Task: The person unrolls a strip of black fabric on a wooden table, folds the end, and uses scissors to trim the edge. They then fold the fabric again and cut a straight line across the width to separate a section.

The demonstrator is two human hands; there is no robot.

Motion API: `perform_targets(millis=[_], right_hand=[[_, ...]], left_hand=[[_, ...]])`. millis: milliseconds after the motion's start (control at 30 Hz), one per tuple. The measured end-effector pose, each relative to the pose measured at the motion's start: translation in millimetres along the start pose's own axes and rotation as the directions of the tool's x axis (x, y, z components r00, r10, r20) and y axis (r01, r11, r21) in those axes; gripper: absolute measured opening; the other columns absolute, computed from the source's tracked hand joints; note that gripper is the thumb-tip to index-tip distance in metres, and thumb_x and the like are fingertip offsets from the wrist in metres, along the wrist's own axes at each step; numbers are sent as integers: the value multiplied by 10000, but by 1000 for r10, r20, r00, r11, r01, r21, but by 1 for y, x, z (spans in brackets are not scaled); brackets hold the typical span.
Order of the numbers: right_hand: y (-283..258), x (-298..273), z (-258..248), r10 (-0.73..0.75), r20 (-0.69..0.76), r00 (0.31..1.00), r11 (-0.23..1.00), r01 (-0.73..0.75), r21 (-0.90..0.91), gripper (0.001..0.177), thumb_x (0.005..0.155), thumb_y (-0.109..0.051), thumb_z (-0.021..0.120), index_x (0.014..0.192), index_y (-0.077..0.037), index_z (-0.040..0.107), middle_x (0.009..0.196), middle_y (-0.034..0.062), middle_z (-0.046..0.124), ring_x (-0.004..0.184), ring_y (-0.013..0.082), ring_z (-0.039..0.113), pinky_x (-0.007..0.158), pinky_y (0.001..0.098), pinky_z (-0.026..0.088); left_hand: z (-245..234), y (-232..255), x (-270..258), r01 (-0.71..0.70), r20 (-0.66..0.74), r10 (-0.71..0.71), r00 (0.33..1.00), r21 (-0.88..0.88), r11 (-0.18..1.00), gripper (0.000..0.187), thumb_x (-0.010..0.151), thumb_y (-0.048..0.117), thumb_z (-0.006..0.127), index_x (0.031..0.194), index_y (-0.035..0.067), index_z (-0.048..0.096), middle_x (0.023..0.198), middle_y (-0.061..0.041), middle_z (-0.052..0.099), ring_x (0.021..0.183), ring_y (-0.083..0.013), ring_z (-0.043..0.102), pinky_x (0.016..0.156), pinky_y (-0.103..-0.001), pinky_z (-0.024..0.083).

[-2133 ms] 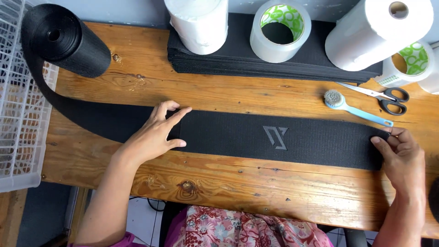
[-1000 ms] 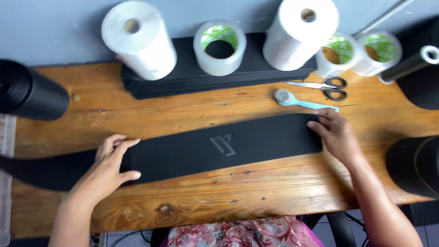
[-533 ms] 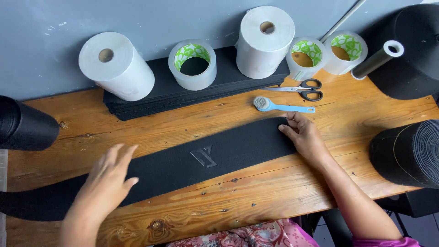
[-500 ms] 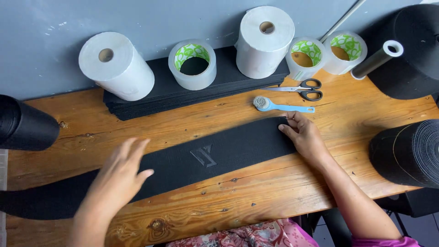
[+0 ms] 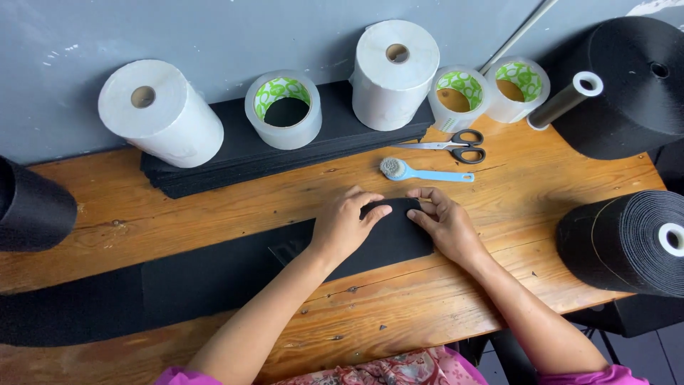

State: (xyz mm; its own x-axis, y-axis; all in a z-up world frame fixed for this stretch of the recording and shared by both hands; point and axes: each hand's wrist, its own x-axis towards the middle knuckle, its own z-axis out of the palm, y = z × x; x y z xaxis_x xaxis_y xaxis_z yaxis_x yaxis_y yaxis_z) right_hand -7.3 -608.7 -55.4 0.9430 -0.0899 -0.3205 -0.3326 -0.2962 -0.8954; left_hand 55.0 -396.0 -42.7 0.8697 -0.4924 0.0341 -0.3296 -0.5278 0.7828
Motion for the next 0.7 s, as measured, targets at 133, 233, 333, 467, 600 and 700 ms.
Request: perform_targets(millis=[133,233,333,467,600,700], right_hand=[[18,7,4,9,40,999,999,-10,34,384,931,-43,692,1311,-74,647,1009,92,820,892,107,710,807,261,602],[21,5,7,30,63,998,998,-33,52,395,935,-39,686,1326,-74,643,1000,87,817,890,87,688,824,260,608],[18,5,8,16,89,996,999,-20,41,378,931,-52,699,1306,-62,650,1018,109,822,903,85,684,822,271,618],[6,4,5,-14,113,994,1000,12,19,323,933,-109,716,1252,-76,687,948,67,828,860,79,696,850,297,606],[8,3,0,-33,93,995,994,42,-99,200,983,-210,681,1118,-90,765,877,42,836,762,77,630,832,307,574],[33,12,2,-53,56,997,988,60,-142,172,986,-230,693,1011,-82,776,761,37,807,690,89,619,785,284,552]], left_hand=[[5,-13,1,33,2,-33,999,-53,998,323,966,393,680,1110,116,763,950,-117,715,925,-320,720,755,-403,582],[14,-23,0,51,24,-50,998,-56,997,276,976,387,672,1043,140,774,881,-87,715,844,-273,723,692,-365,572],[16,-27,-1,72,36,-69,997,-75,995,247,979,364,681,1029,146,787,835,-65,721,767,-224,711,633,-322,548],[11,-26,-1,111,48,-105,993,-163,980,215,980,302,696,1047,125,798,840,-64,730,723,-170,680,582,-288,519],[4,-26,0,118,43,-113,993,-153,981,213,979,308,693,1033,133,801,823,-57,726,700,-154,669,555,-278,509],[6,-30,1,109,45,-103,994,-147,983,209,974,302,692,1021,130,802,814,-67,729,682,-177,678,530,-288,508]])
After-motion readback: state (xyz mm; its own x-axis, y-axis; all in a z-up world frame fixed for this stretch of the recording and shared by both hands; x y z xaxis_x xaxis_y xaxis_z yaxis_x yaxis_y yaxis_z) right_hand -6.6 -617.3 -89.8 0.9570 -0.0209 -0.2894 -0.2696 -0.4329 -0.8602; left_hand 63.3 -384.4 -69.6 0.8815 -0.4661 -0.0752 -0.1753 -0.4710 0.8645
